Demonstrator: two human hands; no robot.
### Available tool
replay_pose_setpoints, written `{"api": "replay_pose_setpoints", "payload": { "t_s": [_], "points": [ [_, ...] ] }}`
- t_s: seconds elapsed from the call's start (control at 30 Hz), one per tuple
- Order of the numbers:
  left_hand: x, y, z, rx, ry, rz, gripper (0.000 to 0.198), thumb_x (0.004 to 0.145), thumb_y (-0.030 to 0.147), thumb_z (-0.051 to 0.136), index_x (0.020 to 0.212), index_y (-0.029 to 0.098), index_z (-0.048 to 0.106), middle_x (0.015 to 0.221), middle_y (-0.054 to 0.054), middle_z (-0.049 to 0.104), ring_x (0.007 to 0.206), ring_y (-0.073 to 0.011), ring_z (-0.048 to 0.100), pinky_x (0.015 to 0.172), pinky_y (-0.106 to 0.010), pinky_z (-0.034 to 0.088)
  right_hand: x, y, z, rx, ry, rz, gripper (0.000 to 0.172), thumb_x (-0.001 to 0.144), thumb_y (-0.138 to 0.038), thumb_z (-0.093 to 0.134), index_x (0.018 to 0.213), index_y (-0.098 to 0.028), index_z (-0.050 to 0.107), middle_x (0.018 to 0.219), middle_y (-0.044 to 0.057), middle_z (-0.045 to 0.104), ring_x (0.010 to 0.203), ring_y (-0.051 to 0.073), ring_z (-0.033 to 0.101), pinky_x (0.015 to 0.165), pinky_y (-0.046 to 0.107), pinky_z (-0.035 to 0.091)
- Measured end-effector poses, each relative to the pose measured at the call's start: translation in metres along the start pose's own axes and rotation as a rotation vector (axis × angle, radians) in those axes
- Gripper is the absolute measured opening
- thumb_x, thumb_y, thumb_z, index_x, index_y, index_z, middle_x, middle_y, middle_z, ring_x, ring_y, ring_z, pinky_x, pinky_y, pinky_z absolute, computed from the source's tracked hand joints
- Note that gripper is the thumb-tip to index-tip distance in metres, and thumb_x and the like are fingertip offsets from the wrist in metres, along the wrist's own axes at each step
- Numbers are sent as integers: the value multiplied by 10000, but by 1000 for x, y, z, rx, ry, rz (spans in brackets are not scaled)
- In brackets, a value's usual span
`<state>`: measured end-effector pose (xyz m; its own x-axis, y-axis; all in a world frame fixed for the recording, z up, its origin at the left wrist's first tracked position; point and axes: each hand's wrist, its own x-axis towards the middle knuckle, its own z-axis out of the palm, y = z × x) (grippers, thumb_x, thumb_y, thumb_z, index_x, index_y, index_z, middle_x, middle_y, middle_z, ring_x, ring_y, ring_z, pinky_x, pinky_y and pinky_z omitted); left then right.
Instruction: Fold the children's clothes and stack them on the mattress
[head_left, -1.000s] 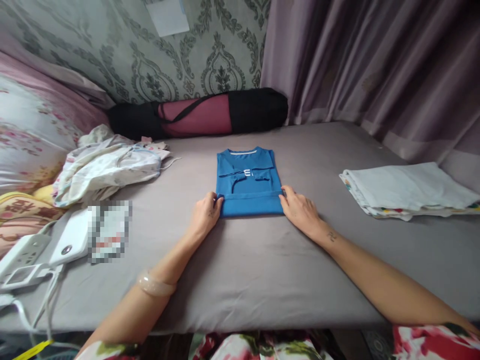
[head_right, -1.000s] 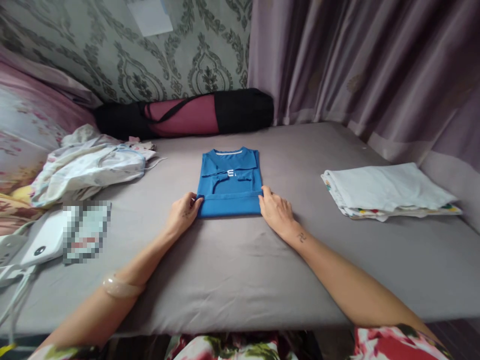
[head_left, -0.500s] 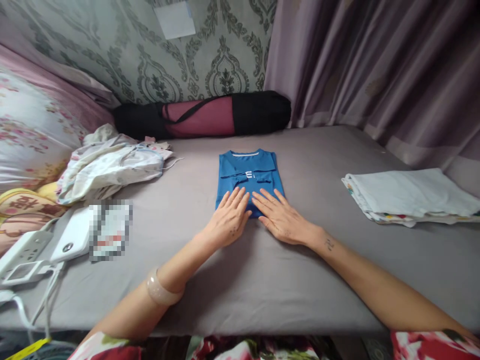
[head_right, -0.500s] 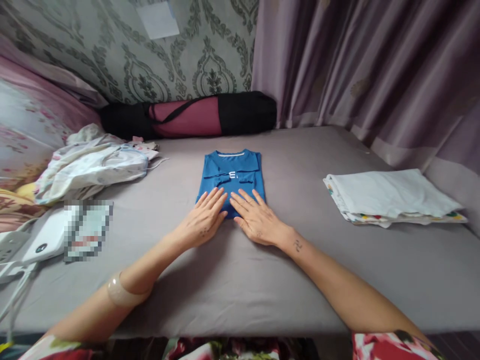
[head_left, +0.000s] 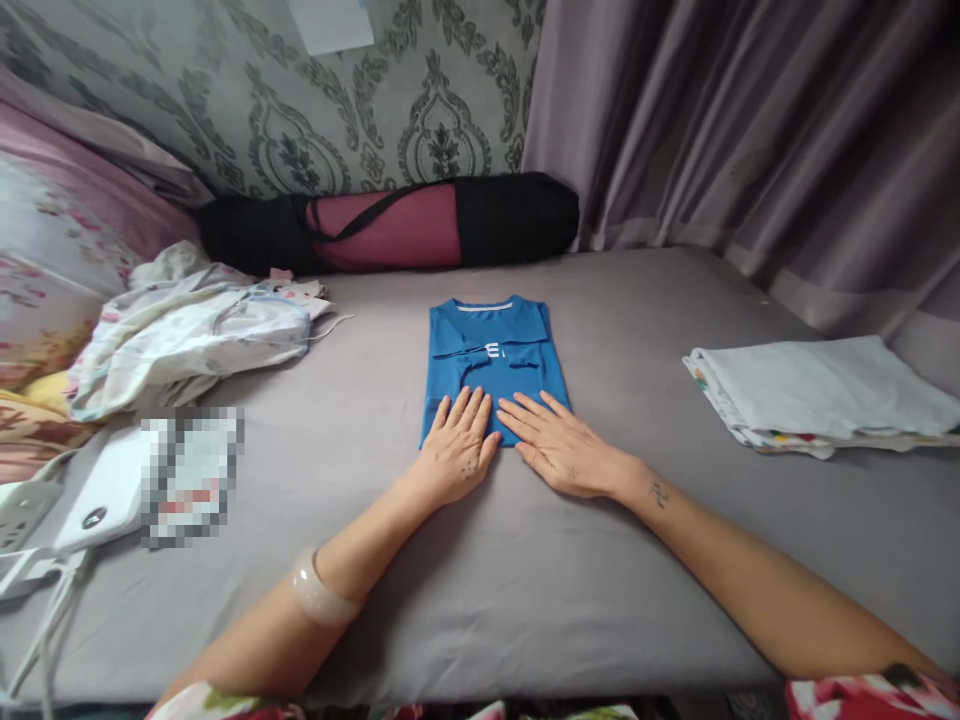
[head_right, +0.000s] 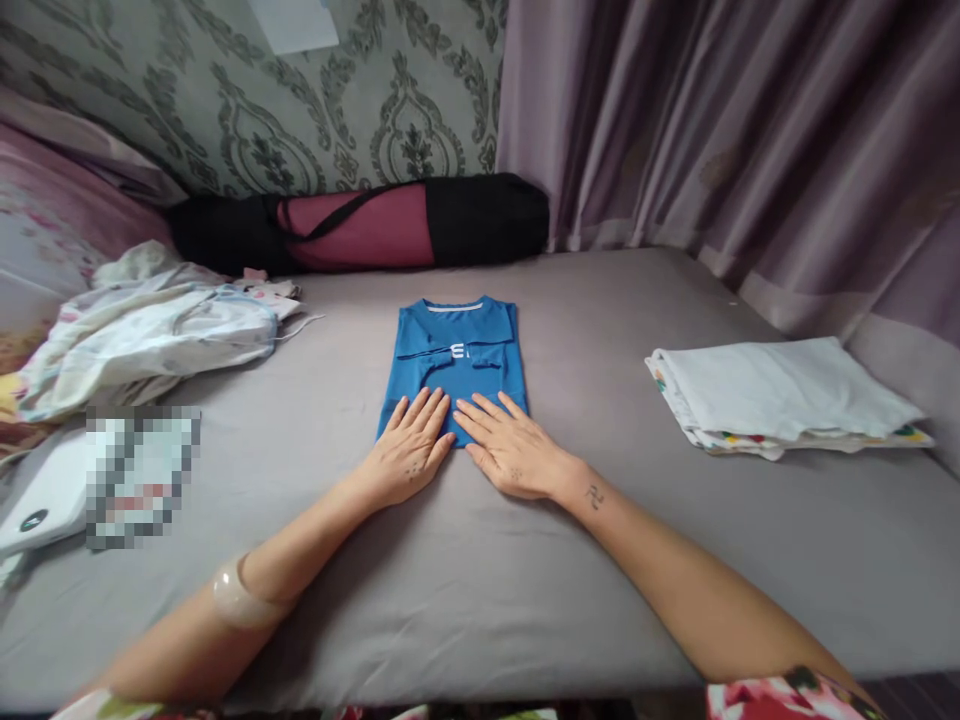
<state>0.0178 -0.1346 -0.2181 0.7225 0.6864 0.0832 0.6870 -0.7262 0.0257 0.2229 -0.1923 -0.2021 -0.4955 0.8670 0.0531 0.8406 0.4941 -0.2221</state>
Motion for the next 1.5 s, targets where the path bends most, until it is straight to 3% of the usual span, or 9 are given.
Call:
{"api": "replay_pose_setpoints", "payload": {
  "t_s": [0.17, 0.4, 0.6, 0.77, 0.93, 1.1, 1.2, 1.37, 1.5],
  "points": [
    [1, -2, -2, -37, -2, -6, 574, 1010, 407, 242, 1484, 95, 328, 1560, -121, 299, 1464, -271, 212, 1184, -487, 215, 0, -1, -5, 19, -13, -7, 534, 1019, -364, 274, 1521, -184, 282, 1577, 61, 268, 1468, 226, 173, 1200, 506, 150],
    [-5, -13, -8, -5, 126, -45, 616, 1004, 449, 267, 1473, 57, 337, 1550, -175, 301, 1468, -292, 180, 1191, -495, 192, -4, -2, -12, -3, 0, 68, 539, 1011, -323, 291, 1524, -157, 268, 1591, 85, 221, 1477, 232, 115, 1202, 510, 135],
    [-4, -18, 1, -29, 19, -76, 657, 997, 485, 267, 1469, 34, 334, 1550, -189, 290, 1456, -300, 213, 1186, -467, 232, -4, 1, -9, 20, -53, 82, 556, 1014, -351, 276, 1528, -141, 253, 1594, 85, 205, 1478, 224, 99, 1209, 491, 130],
    [-5, -19, -4, -51, 19, -114, 653, 1001, 484, 236, 1483, 50, 310, 1558, -178, 277, 1460, -280, 209, 1191, -465, 219, -6, 3, -10, 61, -46, 85, 559, 1022, -369, 227, 1545, -174, 195, 1600, 69, 183, 1479, 207, 83, 1210, 487, 125],
    [-7, -27, -9, -31, 53, -235, 697, 999, 502, 186, 1501, 22, 248, 1576, -190, 216, 1472, -293, 158, 1198, -487, 174, -11, 10, -9, 32, 41, 196, 600, 1020, -398, 199, 1562, -183, 57, 1612, 80, 119, 1477, 218, 53, 1207, 498, 115],
    [-7, -31, -6, -41, -89, -255, 716, 996, 513, 179, 1495, 5, 252, 1573, -198, 220, 1470, -298, 163, 1193, -481, 185, -13, 16, -3, -30, 0, 252, 615, 1013, -406, 203, 1553, -122, 130, 1605, 110, 145, 1477, 216, 62, 1213, 468, 105],
    [-7, -32, -5, -43, -98, -258, 722, 993, 523, 171, 1498, 12, 244, 1574, -200, 217, 1472, -304, 157, 1188, -507, 176, -13, 16, -1, -35, 3, 247, 613, 1012, -405, 204, 1552, -123, 138, 1606, 106, 145, 1478, 214, 62, 1211, 467, 113],
    [-9, -33, -8, -101, -8, -223, 699, 993, 521, 207, 1494, 35, 254, 1560, -221, 253, 1467, -318, 179, 1172, -554, 179, -13, 18, 0, -7, 18, 248, 610, 1013, -410, 223, 1556, -149, 131, 1605, 99, 165, 1477, 220, 82, 1209, 470, 131],
    [-11, -33, -17, -163, 122, 19, 657, 955, 560, 362, 1441, 117, 383, 1548, -200, 299, 1453, -312, 234, 1166, -539, 221, -14, 19, 1, 23, 34, 240, 613, 1014, -428, 236, 1557, -168, 124, 1604, 103, 170, 1475, 229, 95, 1202, 495, 147]
  ]
}}
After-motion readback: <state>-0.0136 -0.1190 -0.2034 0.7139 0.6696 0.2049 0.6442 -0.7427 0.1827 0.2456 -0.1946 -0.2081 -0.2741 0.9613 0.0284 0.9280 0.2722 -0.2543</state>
